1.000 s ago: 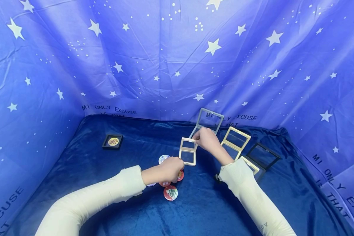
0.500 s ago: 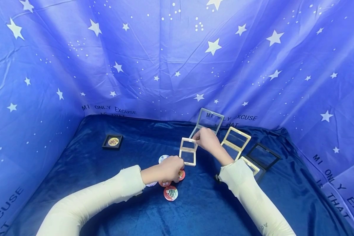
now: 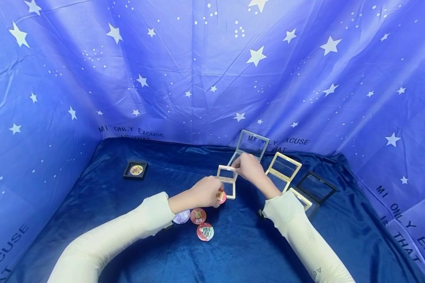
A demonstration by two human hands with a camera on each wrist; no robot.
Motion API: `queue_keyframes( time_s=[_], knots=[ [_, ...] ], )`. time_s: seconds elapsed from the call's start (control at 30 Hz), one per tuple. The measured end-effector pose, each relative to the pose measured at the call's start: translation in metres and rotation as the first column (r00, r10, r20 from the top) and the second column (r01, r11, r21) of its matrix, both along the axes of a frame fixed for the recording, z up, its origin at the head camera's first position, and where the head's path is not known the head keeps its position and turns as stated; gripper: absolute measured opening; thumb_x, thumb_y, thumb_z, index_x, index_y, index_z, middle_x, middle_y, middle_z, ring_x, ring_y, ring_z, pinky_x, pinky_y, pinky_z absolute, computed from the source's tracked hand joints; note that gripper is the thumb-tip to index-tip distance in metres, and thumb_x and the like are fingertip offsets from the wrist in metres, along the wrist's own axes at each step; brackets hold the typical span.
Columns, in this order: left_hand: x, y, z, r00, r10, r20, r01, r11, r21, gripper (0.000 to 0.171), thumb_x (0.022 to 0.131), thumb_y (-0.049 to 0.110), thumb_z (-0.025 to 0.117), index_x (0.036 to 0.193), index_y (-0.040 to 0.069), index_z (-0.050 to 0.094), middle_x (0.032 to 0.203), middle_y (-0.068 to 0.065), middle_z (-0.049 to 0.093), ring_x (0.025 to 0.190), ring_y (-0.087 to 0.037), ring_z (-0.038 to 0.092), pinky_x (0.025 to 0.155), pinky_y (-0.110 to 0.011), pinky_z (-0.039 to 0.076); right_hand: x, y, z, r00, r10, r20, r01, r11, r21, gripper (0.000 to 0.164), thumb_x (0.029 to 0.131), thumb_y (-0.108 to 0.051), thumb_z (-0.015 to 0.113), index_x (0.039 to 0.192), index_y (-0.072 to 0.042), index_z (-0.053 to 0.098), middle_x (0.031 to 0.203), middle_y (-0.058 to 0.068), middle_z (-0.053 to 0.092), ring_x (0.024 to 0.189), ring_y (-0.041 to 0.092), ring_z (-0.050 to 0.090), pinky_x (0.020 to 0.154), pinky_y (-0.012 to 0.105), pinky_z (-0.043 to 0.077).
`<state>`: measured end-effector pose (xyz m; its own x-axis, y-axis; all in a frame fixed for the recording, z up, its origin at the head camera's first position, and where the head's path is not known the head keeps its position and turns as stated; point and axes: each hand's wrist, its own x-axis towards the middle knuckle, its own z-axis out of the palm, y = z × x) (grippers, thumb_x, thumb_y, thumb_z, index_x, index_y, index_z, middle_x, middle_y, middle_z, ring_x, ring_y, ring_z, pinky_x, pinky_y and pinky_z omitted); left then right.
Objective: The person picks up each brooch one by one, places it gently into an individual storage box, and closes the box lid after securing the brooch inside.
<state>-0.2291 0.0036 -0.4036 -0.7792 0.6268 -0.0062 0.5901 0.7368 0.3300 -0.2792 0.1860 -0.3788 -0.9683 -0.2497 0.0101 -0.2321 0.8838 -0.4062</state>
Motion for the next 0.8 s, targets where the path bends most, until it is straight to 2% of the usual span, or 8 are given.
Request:
queue_keyframes(
  time_s=[0.17, 0.33, 0.53, 0.8],
  knots=[
    [-0.007, 0.001, 0.005, 0.999, 0.034, -0.039, -0.032, 0.999, 0.034, 0.031, 0.072, 0.017, 0.091, 0.097, 0.006, 0.077, 0.090, -0.003, 0.070, 0.075, -0.013, 0.061, 0.064, -0.025, 0.050, -0.001, 0.000, 0.000, 1.000, -0.003, -0.001, 0.003, 1.000, 0.001, 0.014, 0.091, -0.001, 0.069, 0.098, -0.002, 0.081, 0.097, 0.013, 0.079, 0.091, 0.030, 0.075, 0.080, 0.044, 0.061],
    [-0.011, 0.004, 0.008, 0.997, 0.062, -0.040, -0.059, 0.996, 0.069, 0.036, 0.073, 0.018, 0.091, 0.103, 0.003, 0.076, 0.098, -0.007, 0.072, 0.081, -0.016, 0.064, 0.070, -0.028, 0.054, -0.002, 0.000, -0.001, 1.000, 0.001, -0.009, -0.001, 1.000, 0.005, 0.014, 0.090, -0.001, 0.069, 0.096, -0.003, 0.081, 0.094, 0.013, 0.079, 0.085, 0.028, 0.074, 0.076, 0.042, 0.060],
    [-0.017, 0.009, 0.007, 0.995, 0.087, -0.051, -0.081, 0.991, 0.107, 0.026, 0.076, 0.018, 0.089, 0.095, 0.004, 0.076, 0.084, -0.004, 0.071, 0.072, -0.013, 0.056, 0.065, -0.026, 0.048, -0.002, 0.000, 0.000, 1.000, 0.002, -0.003, -0.002, 1.000, 0.011, 0.014, 0.090, -0.001, 0.069, 0.096, -0.003, 0.082, 0.095, 0.013, 0.079, 0.085, 0.027, 0.074, 0.075, 0.041, 0.060],
    [-0.024, 0.016, 0.002, 0.995, 0.081, -0.052, -0.075, 0.991, 0.108, 0.020, 0.077, 0.018, 0.088, 0.082, 0.006, 0.073, 0.067, 0.003, 0.057, 0.063, -0.011, 0.046, 0.058, -0.024, 0.037, -0.003, 0.000, 0.002, 1.000, 0.004, 0.020, -0.004, 1.000, 0.012, 0.013, 0.091, -0.003, 0.070, 0.097, -0.004, 0.082, 0.096, 0.013, 0.079, 0.083, 0.026, 0.074, 0.076, 0.041, 0.060]
  ],
)
